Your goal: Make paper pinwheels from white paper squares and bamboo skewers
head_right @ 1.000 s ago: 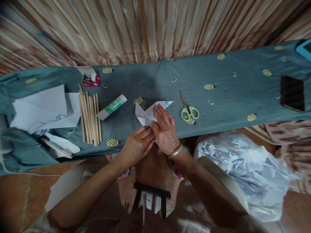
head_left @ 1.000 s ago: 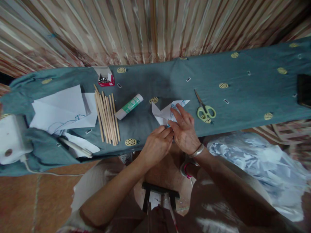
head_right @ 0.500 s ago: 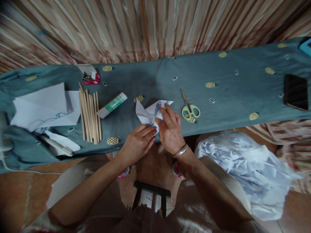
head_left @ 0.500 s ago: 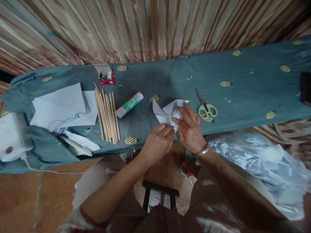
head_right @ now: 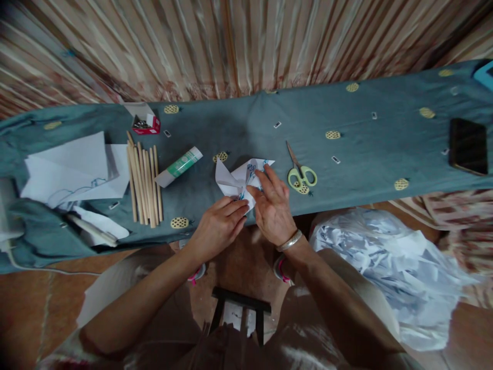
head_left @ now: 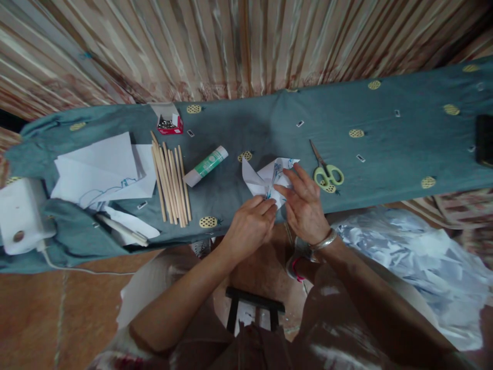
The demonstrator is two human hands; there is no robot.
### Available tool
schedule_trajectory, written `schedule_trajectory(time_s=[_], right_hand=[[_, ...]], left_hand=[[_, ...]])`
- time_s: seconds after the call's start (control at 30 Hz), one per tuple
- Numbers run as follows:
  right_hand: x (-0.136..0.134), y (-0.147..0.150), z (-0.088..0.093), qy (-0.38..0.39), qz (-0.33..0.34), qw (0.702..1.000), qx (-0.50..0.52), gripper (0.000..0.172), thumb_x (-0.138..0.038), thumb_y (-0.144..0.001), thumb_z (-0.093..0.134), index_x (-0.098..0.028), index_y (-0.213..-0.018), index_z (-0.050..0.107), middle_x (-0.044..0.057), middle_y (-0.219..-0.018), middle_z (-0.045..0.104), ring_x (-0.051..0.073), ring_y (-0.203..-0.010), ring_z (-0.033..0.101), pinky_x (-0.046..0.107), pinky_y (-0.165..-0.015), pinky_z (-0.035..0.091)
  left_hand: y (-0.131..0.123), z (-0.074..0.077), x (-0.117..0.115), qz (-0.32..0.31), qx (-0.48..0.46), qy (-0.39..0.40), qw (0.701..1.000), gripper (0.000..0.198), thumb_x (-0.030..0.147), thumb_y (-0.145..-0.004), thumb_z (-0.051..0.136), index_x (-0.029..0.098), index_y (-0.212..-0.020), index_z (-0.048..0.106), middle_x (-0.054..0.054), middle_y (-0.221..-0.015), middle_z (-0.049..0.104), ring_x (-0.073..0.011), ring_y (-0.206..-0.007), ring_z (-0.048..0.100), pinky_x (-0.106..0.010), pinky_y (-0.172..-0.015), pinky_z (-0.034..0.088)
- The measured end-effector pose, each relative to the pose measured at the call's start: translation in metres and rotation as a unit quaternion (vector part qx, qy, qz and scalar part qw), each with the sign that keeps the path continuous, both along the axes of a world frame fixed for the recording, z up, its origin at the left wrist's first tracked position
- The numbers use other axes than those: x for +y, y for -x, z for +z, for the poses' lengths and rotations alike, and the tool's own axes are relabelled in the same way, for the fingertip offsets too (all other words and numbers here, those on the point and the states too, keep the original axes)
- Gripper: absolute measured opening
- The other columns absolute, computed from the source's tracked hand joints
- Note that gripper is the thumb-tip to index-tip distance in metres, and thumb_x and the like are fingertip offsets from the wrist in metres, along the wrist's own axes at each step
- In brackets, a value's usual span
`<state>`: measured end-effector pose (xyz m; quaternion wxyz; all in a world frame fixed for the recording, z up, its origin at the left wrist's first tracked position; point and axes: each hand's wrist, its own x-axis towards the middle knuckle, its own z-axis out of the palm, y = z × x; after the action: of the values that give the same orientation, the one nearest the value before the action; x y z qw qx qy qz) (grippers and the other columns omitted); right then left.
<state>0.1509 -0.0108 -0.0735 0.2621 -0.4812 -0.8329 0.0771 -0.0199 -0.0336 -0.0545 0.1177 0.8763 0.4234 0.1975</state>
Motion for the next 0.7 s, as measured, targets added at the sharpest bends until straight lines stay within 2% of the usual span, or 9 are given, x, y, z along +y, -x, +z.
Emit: schedule_trajectory(time_s=[0.37, 0.57, 0.7], right_hand=[[0.0, 0.006, 0.002, 0.009, 0.026, 0.998, -0.055, 0.037, -0.018, -0.091, 0.039, -0.021, -0.124, 0.056, 0.011, -0.146, 0.044, 0.031, -0.144, 0.023, 0.053, -0.104, 0.031], [0.002, 0.0, 0.013, 0.03, 0.065, 0.996, -0.062, 0.041, -0.022, -0.082, 0.047, -0.021, -0.121, 0.058, 0.01, -0.149, 0.039, 0.033, -0.144, 0.02, 0.056, -0.105, 0.029], [0.004, -0.003, 0.014, 0.026, 0.078, 0.994, -0.067, 0.045, -0.023, -0.076, 0.053, -0.015, -0.12, 0.059, 0.015, -0.148, 0.04, 0.035, -0.143, 0.022, 0.055, -0.106, 0.031]], left_hand=[[0.001, 0.002, 0.002, -0.01, 0.014, 0.02, 1.0, 0.019, 0.015, -0.09, 0.048, 0.009, -0.1, 0.063, -0.011, -0.105, 0.068, -0.0229, -0.094, 0.057, -0.037, -0.081, 0.053], [0.006, 0.002, 0.002, -0.002, 0.003, 0.019, 1.0, 0.019, 0.015, -0.089, 0.049, 0.011, -0.101, 0.063, -0.01, -0.105, 0.068, -0.0231, -0.096, 0.056, -0.038, -0.083, 0.051], [0.011, 0.002, 0.002, 0.01, -0.013, -0.001, 1.0, 0.023, 0.018, -0.09, 0.048, 0.012, -0.108, 0.062, -0.011, -0.108, 0.068, -0.0231, -0.097, 0.056, -0.038, -0.083, 0.049]])
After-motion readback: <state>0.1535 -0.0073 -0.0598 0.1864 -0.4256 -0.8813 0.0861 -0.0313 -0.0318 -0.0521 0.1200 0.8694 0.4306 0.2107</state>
